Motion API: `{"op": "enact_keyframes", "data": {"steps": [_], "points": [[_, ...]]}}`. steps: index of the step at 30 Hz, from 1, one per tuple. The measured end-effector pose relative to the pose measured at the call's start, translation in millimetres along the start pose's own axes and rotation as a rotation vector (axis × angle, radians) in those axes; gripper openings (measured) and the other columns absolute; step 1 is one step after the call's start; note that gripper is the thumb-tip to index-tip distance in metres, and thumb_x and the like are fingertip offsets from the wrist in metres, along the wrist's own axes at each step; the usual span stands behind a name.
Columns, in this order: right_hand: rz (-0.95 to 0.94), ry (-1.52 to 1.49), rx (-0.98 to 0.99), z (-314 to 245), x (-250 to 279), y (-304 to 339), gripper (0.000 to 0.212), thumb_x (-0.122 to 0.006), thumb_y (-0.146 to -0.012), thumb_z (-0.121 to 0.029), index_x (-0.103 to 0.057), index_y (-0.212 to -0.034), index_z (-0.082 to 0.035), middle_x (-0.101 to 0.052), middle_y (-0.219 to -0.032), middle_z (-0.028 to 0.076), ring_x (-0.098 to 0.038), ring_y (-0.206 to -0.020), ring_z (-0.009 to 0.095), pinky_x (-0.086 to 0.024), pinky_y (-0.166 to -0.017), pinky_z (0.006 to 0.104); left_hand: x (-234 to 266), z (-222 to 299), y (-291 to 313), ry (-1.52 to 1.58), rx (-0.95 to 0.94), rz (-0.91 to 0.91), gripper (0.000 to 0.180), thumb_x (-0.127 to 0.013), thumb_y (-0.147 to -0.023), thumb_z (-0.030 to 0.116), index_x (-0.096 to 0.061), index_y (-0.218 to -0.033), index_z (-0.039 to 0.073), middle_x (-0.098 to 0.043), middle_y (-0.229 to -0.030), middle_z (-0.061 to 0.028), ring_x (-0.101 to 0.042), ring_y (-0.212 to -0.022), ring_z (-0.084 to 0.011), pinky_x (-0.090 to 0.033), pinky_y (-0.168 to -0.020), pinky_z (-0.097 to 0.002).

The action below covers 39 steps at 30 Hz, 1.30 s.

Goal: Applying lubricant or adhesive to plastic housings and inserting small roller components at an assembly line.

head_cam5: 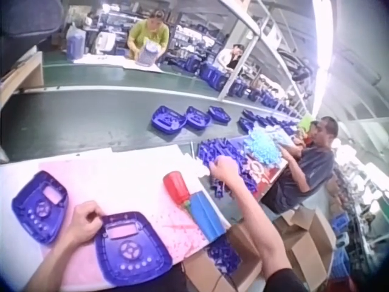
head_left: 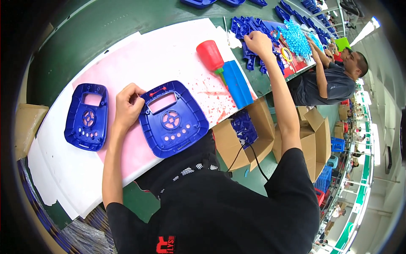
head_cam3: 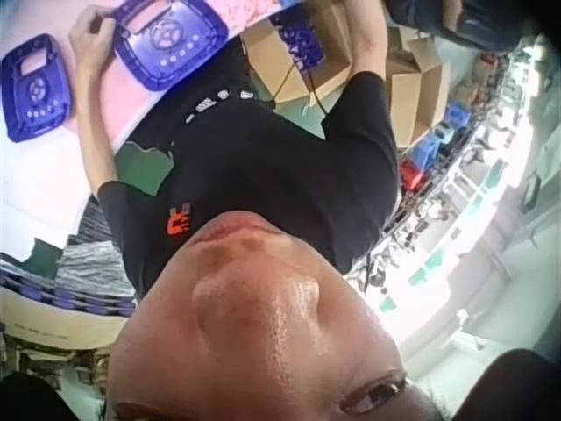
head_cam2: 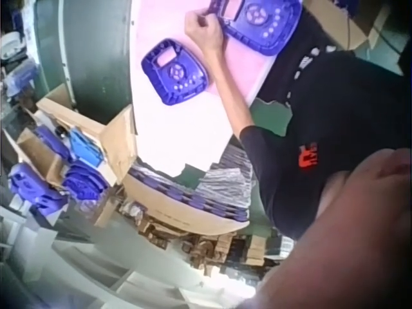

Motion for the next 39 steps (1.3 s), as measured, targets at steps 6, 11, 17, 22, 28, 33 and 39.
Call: {"op": "enact_keyframes", "data": {"steps": [6, 11, 17, 22, 28, 33, 39], "points": [[-0.079, 0.159, -0.155, 39.9, -42.6, -25.5, 0.048, -0.073, -0.07, -0.045, -0.068, -0.089, -0.001, -0.069, -0.097, 0.024, -0.067, -0.095, 0.039, -0.053, -0.082, 0.0468, -3.6, -5.1, -0.1, 0.017, 0.0, -0.002, 0.008, -0.055, -0.071, -0.001, -0.061, -0.076, -0.002, -0.052, -0.067, -0.0028, -0.043, -0.058, -0.0079, -0.035, -0.053, -0.0238], [-0.217, 0.129, -0.193, 46.9, -42.2, -40.7, 0.041, -0.062, -0.071, -0.025, -0.069, -0.101, 0.002, -0.066, -0.107, 0.027, -0.065, -0.102, 0.041, -0.052, -0.088, 0.0468, -5.5, -2.4, 0.2, 0.006, -0.004, -0.004, 0.009, -0.057, -0.07, 0.0, -0.061, -0.076, -0.003, -0.052, -0.067, -0.0041, -0.044, -0.058, -0.0092, -0.035, -0.053, -0.0247], [-0.213, -1.001, -0.16, -31.9, 12.9, 14.0, 0.022, -0.043, -0.089, -0.02, -0.057, -0.082, -0.004, -0.061, -0.067, 0.011, -0.059, -0.053, 0.022, -0.051, -0.055, 0.0339, 5.0, -0.3, 0.1, -0.103, -0.007, -0.019, 0.014, -0.063, -0.069, 0.009, -0.064, -0.078, -0.001, -0.057, -0.069, -0.0116, -0.053, -0.059, -0.0193, -0.043, -0.055, -0.0316], [-0.675, -1.805, 0.24, -137.5, 41.7, 90.1, 0.02, -0.038, -0.09, -0.017, -0.045, -0.104, -0.004, -0.049, -0.056, 0.011, -0.048, -0.045, 0.021, -0.047, -0.051, 0.0358, 0.9, -1.3, -1.0, -0.032, 0.005, -0.026, 0.013, -0.063, -0.069, 0.01, -0.063, -0.076, -0.001, -0.057, -0.069, -0.0118, -0.055, -0.06, -0.0215, -0.044, -0.056, -0.034], [-0.269, -0.971, 0.652, -215.8, 27.2, 138.0, 0.029, -0.044, -0.09, -0.018, -0.06, -0.101, 0.004, -0.059, -0.075, 0.014, -0.059, -0.069, 0.023, -0.048, -0.064, 0.0359, 2.4, -1.3, 2.8, -0.001, -0.054, -0.007, 0.01, -0.061, -0.072, 0.005, -0.063, -0.08, -0.001, -0.052, -0.069, -0.0052, -0.044, -0.057, -0.0114, -0.036, -0.052, -0.0273], [0.057, -0.617, 1.009, -236.7, 20.2, 157.0, 0.037, -0.063, -0.074, 0.0, -0.063, -0.112, 0.0, -0.06, -0.094, 0.016, -0.06, -0.082, 0.031, -0.05, -0.068, 0.0389, 6.5, 2.0, 1.2, -0.025, -0.031, -0.053, 0.014, -0.062, -0.072, 0.011, -0.064, -0.079, -0.001, -0.06, -0.072, -0.0133, -0.058, -0.064, -0.0243, -0.046, -0.059, -0.0347], [0.096, -0.522, 0.95, -237.7, -5.7, 166.5, 0.038, -0.073, -0.075, -0.007, -0.063, -0.112, -0.001, -0.062, -0.097, 0.013, -0.062, -0.083, 0.028, -0.052, -0.07, 0.0375, 7.4, 1.8, 0.3, -0.025, -0.011, -0.068, 0.016, -0.061, -0.074, 0.012, -0.064, -0.083, 0.0, -0.061, -0.075, -0.0136, -0.059, -0.067, -0.0244, -0.047, -0.061, -0.0354]]}}
Point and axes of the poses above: each hand's wrist, its own y-axis away from the middle knuckle, its own x-axis out of the back of the hand, z = x × y, the point moved 3 cm from there along -y, towards the middle knuckle
